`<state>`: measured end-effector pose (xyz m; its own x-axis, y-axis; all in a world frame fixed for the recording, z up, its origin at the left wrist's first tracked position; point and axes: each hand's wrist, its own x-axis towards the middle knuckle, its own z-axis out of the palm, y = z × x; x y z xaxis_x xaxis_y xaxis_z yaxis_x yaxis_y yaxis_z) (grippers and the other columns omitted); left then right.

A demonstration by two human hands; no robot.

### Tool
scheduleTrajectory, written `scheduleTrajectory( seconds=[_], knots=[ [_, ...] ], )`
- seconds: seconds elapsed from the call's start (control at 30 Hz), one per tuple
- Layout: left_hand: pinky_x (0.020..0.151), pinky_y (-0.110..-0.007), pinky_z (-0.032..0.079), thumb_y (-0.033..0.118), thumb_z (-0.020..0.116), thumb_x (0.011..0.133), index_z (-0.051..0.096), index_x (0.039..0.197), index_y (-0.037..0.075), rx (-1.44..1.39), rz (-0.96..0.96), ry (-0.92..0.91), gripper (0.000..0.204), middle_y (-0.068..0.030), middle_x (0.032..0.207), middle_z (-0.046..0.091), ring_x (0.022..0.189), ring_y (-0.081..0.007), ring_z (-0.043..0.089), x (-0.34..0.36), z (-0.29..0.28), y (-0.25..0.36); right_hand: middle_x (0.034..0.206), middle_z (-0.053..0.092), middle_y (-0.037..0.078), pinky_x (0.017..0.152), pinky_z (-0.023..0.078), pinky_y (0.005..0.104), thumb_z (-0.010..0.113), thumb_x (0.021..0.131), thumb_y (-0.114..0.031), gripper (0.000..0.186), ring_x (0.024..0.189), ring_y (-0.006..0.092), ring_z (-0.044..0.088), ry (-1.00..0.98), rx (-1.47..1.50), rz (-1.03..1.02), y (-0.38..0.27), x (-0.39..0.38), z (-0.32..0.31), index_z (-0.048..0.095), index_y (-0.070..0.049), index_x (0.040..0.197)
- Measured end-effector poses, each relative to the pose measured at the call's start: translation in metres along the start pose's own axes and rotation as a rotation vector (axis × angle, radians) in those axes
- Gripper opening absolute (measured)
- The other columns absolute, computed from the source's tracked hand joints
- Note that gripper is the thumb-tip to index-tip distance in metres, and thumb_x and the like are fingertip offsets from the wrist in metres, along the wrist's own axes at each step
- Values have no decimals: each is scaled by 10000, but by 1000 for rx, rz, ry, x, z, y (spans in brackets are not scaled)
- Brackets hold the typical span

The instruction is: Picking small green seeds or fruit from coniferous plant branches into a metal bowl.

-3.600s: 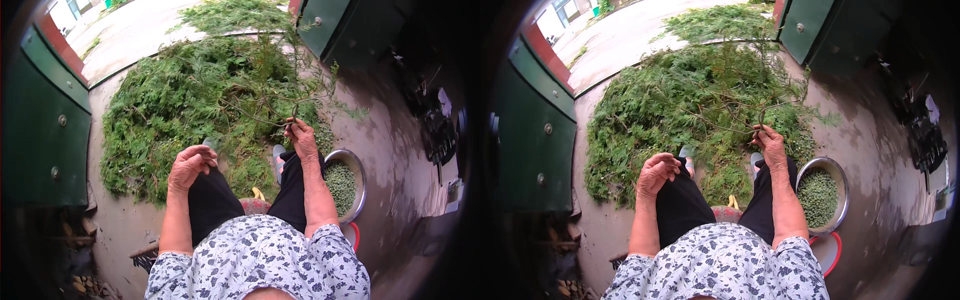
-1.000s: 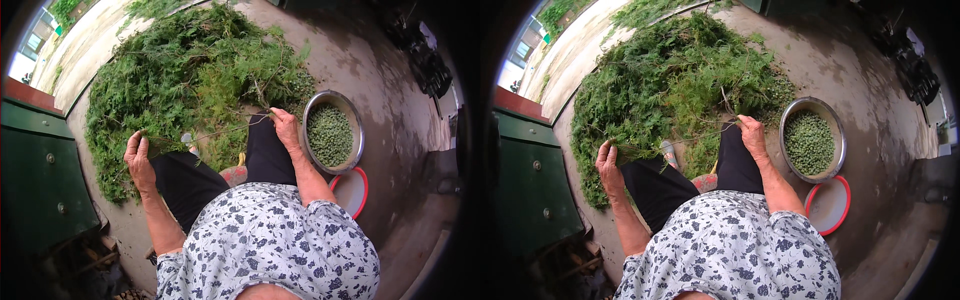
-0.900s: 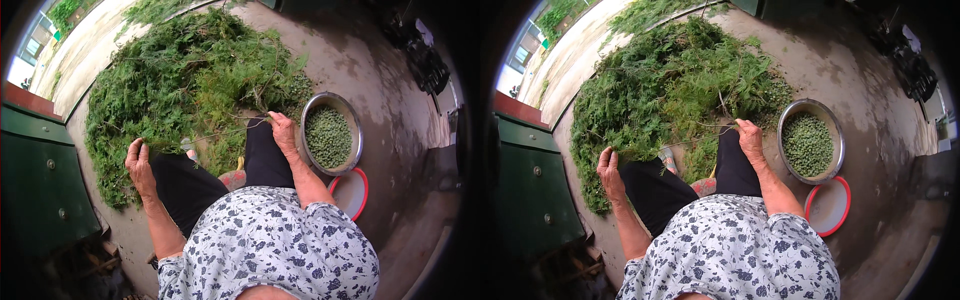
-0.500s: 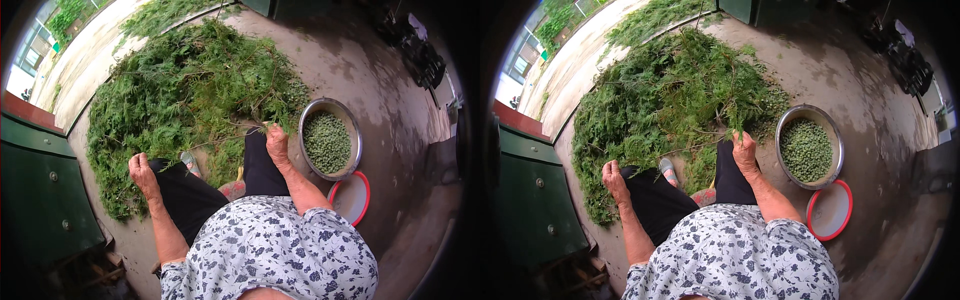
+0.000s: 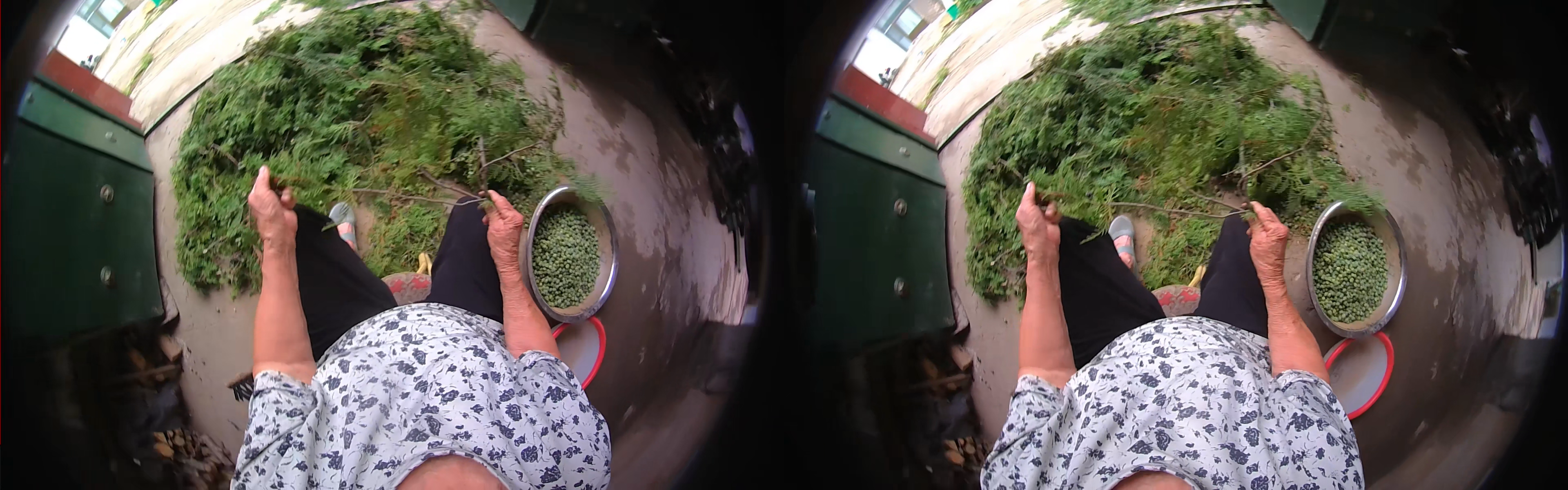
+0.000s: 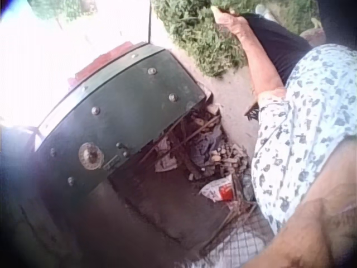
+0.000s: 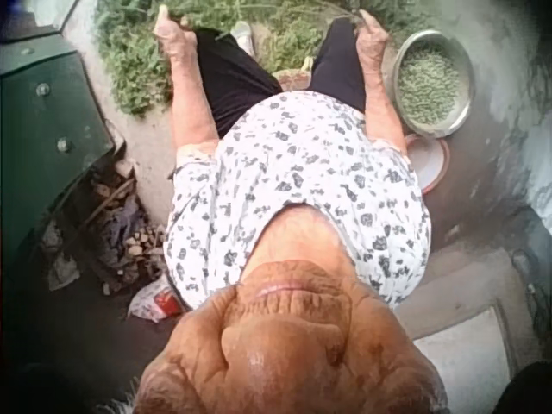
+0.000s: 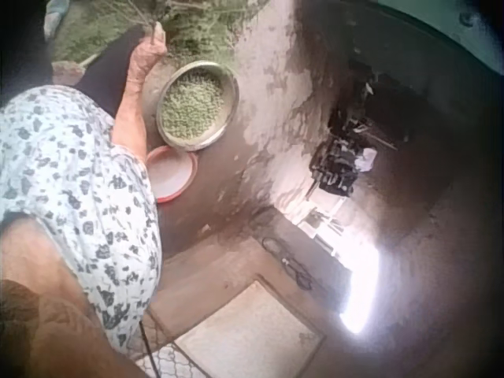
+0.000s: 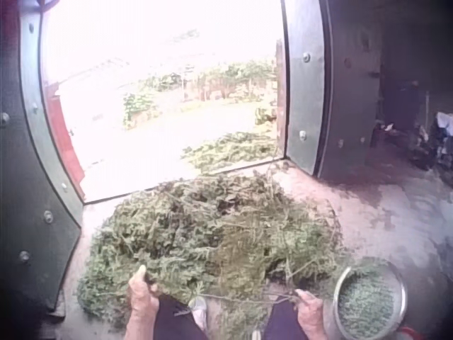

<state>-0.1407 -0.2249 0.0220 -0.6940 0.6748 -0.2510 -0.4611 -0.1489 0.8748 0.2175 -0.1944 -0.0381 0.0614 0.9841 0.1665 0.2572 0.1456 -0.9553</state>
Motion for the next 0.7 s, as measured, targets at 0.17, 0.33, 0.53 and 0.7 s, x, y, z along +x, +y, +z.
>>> scheduleTrajectory(
  seconds=[0.17,0.33,0.53,0.7],
  knots=[
    [367,-235,266,313,539,842,437,688,127,-101,5,133,262,13,585,427,400,-105,350,3,9,5,706,588,11,500,360,179,571,842,-94,203,550,45,447,-82,98,103,-14,-1,4,624,-28,1026],
    [344,-235,240,361,538,830,437,656,136,-147,-27,226,302,18,540,428,374,-98,341,26,-15,12,674,567,-2,493,355,181,561,850,-118,192,540,44,441,-121,54,27,-34,5,4,629,-25,1004],
    [366,-218,308,301,469,897,501,743,51,158,347,212,295,-29,663,505,417,-79,422,17,-37,29,725,573,28,498,390,226,586,825,-89,190,541,75,473,-168,-133,-29,-39,27,-23,609,3,989],
    [415,-208,380,78,527,856,538,933,10,771,686,17,103,-38,744,543,454,-67,443,5,-43,-11,829,607,151,647,462,344,600,744,-61,189,744,312,586,-537,-392,-316,-60,57,-4,619,-22,928]
  ],
)
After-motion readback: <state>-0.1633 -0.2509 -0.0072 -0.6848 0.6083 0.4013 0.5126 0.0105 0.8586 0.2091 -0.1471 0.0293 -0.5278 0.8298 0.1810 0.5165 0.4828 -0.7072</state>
